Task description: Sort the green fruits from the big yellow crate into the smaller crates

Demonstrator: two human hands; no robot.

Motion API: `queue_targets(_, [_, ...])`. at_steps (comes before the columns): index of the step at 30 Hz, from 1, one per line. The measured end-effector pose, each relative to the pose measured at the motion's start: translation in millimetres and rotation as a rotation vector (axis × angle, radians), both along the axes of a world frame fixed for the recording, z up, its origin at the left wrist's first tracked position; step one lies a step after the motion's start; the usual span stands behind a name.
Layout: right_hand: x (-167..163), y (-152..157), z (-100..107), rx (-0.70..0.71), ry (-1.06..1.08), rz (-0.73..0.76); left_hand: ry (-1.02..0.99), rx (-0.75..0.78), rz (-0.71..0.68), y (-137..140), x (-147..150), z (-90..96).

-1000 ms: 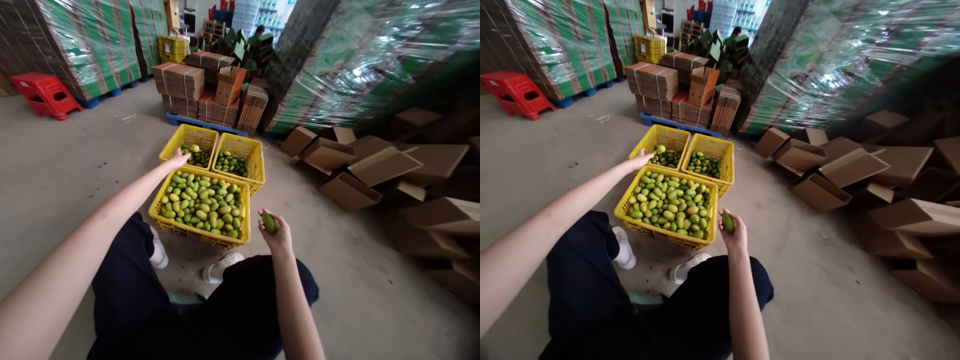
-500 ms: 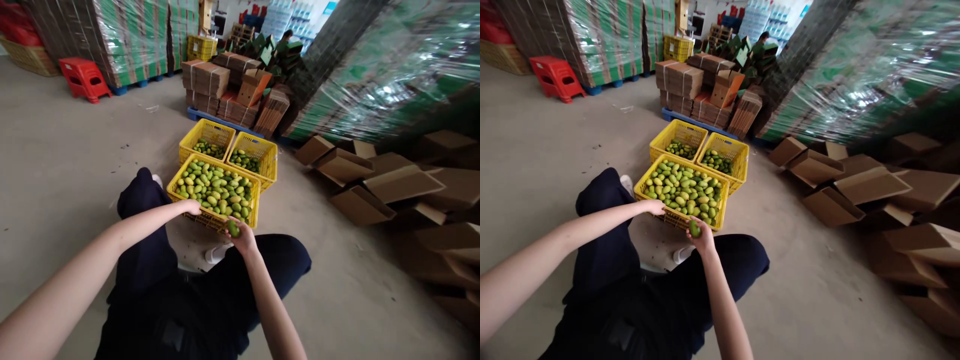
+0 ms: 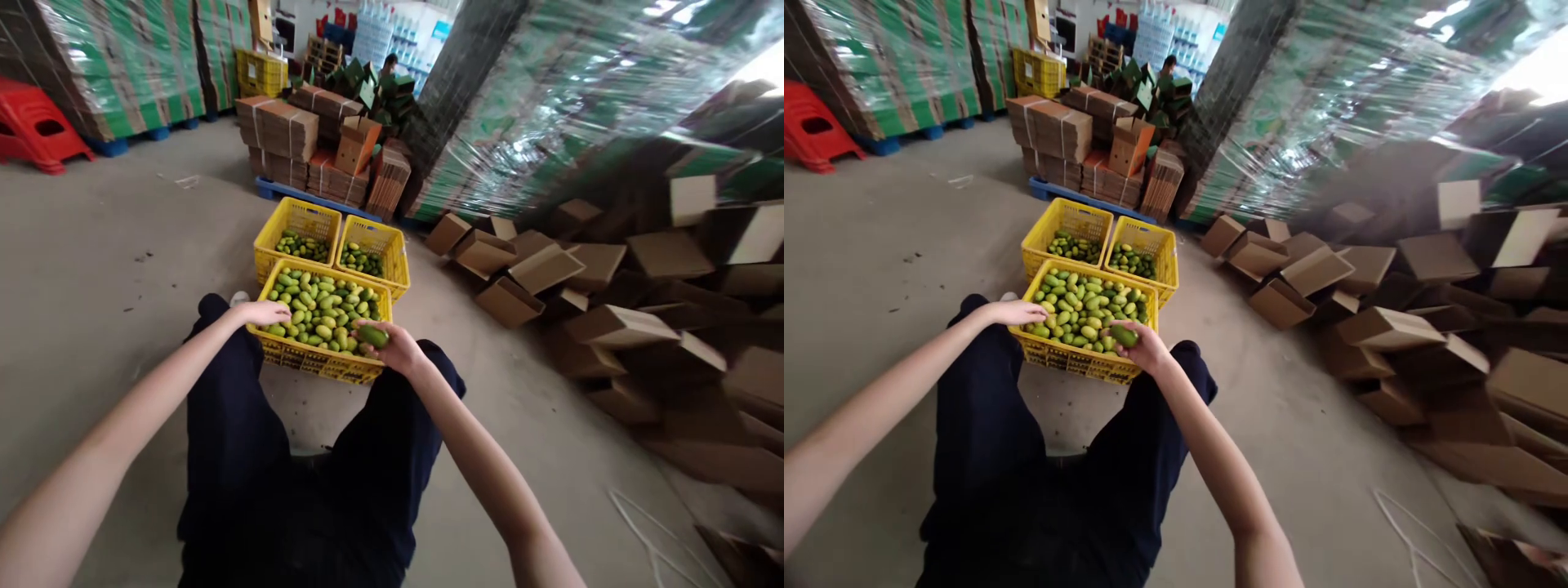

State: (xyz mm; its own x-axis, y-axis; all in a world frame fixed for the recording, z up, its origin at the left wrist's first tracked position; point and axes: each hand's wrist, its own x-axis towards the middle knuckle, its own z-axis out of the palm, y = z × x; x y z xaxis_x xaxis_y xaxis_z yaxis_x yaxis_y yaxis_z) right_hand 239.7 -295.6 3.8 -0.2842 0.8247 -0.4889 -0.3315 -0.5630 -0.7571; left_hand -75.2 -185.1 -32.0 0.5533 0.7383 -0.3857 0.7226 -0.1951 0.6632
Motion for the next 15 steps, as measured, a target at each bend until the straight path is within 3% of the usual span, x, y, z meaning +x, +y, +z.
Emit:
queue_targets(2, [0.4,12.6,-7.5,-0.069,-0.102,-0.021,0.071,-0.028,-0.033,9.8,-11.8,-1.2])
queue_targets(5, [0.6,29.3,-30.0,-0.224,-0.321,0.07,0.095,-0.049,-0.034,21.6,-25.6,-2.7])
queue_targets(8, [10.5,63.3,-34.7,-0.237,-0.456,0.092,0.085,-0.058,-0.009,31.3,-31.9,-5.5])
queue_targets(11, [38.0,123.8,-6.9,-0.136,-0.575,-0.004,0.075,-0.06,0.024,40.8,-27.9,-11.6])
queue_targets(15, [88.6,200.6,33.0,0.044,-0.745,-0.202,0.082,0.076,0.099,57.3,-13.3,-24.2])
